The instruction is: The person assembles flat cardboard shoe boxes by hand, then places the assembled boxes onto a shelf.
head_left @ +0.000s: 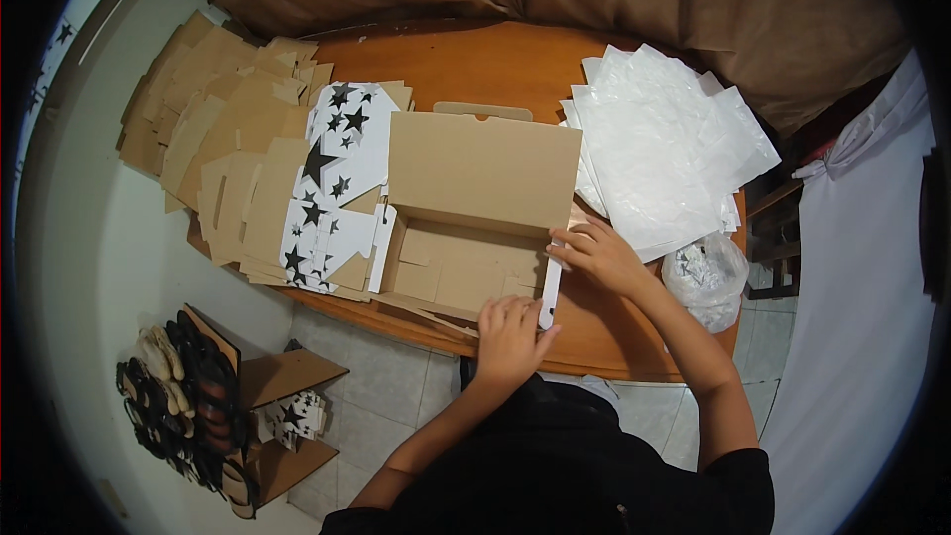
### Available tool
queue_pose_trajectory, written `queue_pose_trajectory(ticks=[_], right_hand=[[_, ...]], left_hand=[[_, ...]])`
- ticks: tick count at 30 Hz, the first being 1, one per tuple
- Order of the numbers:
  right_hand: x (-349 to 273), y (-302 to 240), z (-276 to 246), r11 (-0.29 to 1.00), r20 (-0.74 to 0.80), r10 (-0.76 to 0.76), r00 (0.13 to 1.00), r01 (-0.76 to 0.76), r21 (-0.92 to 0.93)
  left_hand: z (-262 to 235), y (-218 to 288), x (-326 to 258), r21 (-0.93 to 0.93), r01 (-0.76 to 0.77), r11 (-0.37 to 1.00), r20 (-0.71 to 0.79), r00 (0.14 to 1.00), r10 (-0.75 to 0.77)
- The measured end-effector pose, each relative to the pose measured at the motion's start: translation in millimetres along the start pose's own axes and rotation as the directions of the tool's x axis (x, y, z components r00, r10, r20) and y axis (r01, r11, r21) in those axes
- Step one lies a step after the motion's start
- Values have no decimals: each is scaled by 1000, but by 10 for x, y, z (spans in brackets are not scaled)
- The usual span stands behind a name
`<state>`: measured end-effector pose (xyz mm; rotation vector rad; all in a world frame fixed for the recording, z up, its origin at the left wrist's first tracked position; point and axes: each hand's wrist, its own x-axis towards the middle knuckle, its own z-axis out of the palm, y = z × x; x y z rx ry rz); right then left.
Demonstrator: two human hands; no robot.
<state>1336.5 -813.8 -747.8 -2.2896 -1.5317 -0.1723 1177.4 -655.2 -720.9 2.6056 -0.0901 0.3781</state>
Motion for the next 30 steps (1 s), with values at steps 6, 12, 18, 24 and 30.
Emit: queue_pose_trajectory(ticks=[6,12,18,24,30], right_hand=[[-624,-884,355,968,-398,248,883,-213,131],[-500,-1589,521,976,-250,-64,966,8,-219],[-10,-1859,692,917,-153,190,970,-231,-324],[210,-1849,608,880,-194,321,927,-368,-302],[252,-1921,641,846,-247,474,845,-515,-139]], left_hand=[[-488,-948,-527,110,-107,988,-196,972,128],[-627,-1674,-859,260,-160,952,-147,968,203],[-716,-1892,-589,281,-331,901,-72,929,364],[-816,-2107,-403,190,-386,903,12,920,391],[-887,-2263,-220,115,-417,901,39,909,415]])
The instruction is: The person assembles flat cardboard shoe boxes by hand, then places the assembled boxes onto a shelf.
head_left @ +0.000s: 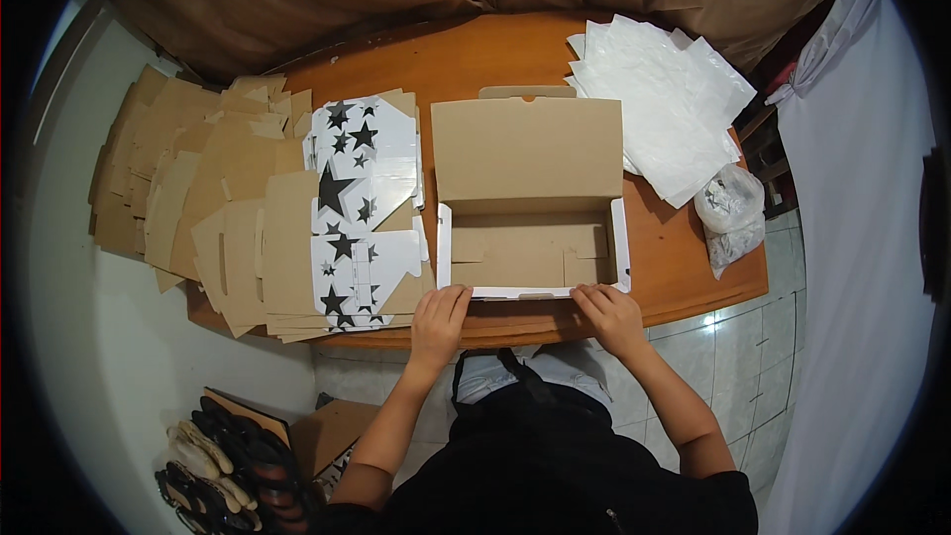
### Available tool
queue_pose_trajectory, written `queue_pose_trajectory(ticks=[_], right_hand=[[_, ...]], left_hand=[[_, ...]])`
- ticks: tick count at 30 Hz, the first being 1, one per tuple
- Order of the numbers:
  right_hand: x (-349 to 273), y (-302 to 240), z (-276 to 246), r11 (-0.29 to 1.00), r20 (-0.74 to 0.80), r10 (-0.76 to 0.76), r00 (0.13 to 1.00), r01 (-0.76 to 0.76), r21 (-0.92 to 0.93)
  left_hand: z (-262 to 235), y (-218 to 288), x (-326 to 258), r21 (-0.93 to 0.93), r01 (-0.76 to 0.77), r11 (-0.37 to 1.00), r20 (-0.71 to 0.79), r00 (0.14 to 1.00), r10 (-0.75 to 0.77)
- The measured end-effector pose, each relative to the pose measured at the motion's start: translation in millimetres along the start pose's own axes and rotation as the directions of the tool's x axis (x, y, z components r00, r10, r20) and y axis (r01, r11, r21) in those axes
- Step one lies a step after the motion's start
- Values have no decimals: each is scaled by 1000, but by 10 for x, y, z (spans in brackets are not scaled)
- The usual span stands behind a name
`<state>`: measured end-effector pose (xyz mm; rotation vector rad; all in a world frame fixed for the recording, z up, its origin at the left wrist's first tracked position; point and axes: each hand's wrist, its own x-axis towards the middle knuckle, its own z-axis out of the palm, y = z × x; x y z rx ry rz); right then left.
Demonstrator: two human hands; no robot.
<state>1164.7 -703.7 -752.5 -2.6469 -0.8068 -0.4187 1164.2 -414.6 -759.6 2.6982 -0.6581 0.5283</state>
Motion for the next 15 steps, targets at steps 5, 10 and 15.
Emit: queue_pose_trajectory(ticks=[5,10,15], right_hand=[[137,35,-88,990,88,115,990,-121,73],[175,122,-179,979,290,130,948,-169,111],[10,124,-235,995,85,-97,992,99,-12]], left_hand=[[13,-105,4,-34,-28,999,44,999,29],[-82,-215,108,-152,-52,987,216,973,85],[-146,-351,16,-178,-195,965,104,971,216]])
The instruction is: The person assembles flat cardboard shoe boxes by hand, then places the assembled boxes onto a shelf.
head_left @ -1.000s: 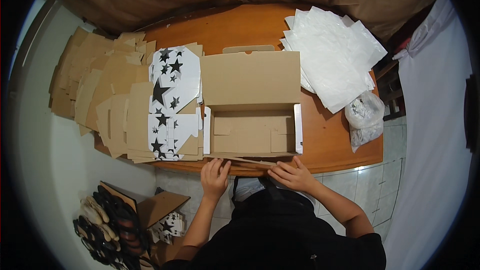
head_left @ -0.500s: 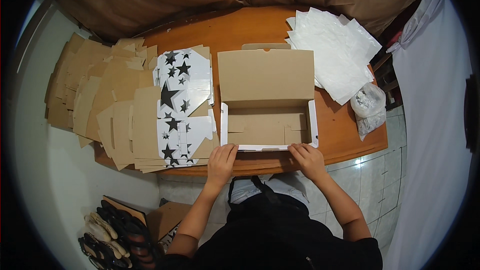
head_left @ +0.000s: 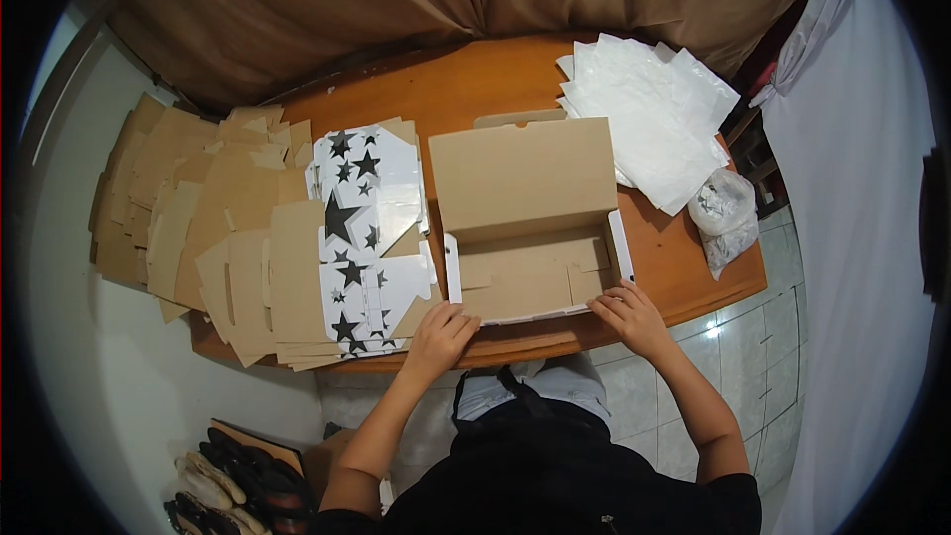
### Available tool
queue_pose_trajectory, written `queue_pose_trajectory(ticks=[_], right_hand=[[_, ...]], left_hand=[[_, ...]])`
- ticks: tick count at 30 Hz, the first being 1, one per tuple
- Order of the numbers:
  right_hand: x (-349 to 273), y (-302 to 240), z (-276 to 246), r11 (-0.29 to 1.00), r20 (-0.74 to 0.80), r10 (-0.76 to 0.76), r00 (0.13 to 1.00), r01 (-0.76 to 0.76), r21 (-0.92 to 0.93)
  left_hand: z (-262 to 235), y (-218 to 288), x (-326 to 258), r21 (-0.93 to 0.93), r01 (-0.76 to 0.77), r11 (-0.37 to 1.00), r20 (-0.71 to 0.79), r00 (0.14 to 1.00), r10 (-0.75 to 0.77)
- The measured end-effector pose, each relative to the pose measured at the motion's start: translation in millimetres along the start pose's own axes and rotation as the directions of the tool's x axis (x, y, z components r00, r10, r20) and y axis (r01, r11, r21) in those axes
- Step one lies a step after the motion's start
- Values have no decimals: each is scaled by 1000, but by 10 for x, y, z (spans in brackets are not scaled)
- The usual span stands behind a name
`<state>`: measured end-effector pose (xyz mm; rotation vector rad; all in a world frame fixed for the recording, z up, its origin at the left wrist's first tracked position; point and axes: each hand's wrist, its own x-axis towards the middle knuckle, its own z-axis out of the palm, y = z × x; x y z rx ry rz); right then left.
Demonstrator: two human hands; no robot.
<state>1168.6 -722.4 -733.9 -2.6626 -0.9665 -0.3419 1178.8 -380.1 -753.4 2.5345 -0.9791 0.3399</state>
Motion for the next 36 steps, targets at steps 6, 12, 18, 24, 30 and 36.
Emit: queue_pose_trajectory(ticks=[6,12,18,24,30,36], right_hand=[[-153,158,-106,989,29,44,999,-40,-142],[18,404,-40,991,25,97,995,-94,-97],[144,648,-50,974,69,170,983,-179,137],[227,890,146,689,-145,542,828,-338,641],[549,1655,243,827,-213,494,843,-531,-184],[461,2218,330,843,-154,497,854,-518,-148]], left_hand=[[-32,-102,-81,20,-100,995,-8,995,101],[128,-128,66,-13,-58,998,-50,997,57],[216,-96,408,-29,44,999,12,999,-44],[492,362,970,-87,142,986,25,990,-140],[799,787,1918,-189,95,977,-143,982,-123],[1071,1026,2408,-229,69,971,-168,980,-109]])
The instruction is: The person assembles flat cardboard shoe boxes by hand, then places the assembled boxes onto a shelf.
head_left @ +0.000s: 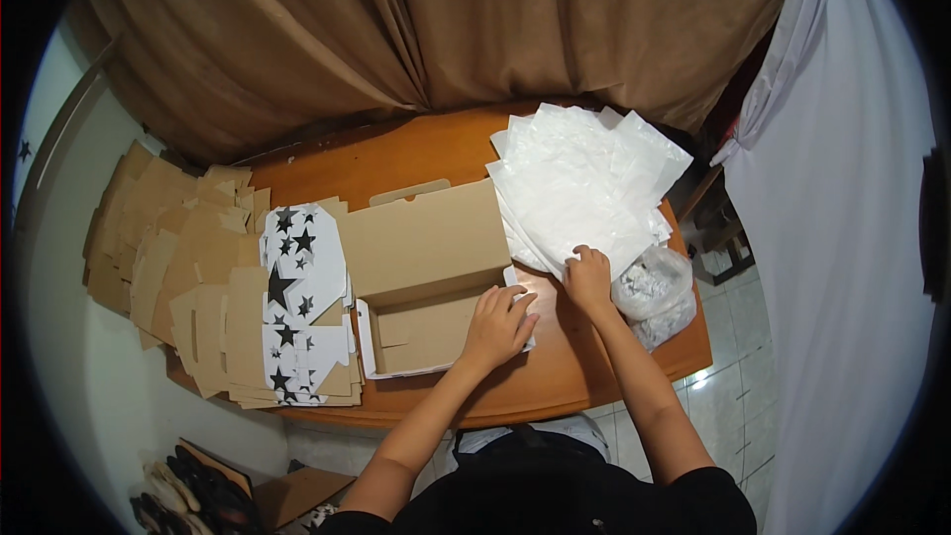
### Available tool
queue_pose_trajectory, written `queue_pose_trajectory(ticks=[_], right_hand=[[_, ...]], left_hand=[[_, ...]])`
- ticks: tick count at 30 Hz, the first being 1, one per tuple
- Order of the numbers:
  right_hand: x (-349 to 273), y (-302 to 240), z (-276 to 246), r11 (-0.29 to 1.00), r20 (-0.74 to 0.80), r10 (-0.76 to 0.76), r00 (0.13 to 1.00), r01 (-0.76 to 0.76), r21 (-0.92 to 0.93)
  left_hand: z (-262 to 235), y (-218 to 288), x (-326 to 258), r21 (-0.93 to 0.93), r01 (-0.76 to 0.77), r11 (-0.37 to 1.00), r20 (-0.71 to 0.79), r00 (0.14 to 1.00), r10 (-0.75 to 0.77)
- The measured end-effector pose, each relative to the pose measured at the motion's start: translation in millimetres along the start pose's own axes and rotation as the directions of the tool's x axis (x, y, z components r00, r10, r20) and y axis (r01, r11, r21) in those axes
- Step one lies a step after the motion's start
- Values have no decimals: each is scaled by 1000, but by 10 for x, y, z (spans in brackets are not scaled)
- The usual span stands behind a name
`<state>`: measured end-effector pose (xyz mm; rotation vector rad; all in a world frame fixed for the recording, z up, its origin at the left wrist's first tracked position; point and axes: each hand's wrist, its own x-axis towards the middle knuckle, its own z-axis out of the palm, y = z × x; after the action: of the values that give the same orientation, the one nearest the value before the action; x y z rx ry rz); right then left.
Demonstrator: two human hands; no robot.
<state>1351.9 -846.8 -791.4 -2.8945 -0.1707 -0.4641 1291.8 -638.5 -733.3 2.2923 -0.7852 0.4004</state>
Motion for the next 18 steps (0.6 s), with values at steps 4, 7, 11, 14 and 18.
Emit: queue_pose_trajectory(ticks=[4,7,11,14,18], right_hand=[[92,216,-102,995,43,-95,995,96,-17],[177,242,-313,996,46,-45,998,42,74],[138,99,-931,951,-24,-138,990,139,276],[40,213,-1112,927,-27,-206,978,204,315],[-16,345,-1359,907,-52,-318,947,320,274]], left_hand=[[143,-23,111,40,11,999,14,1000,-11],[231,-6,261,89,21,996,15,1000,-23],[322,53,547,140,97,985,-125,989,-80],[336,100,855,252,46,967,-194,981,4],[485,-242,874,345,-92,934,108,992,58]])
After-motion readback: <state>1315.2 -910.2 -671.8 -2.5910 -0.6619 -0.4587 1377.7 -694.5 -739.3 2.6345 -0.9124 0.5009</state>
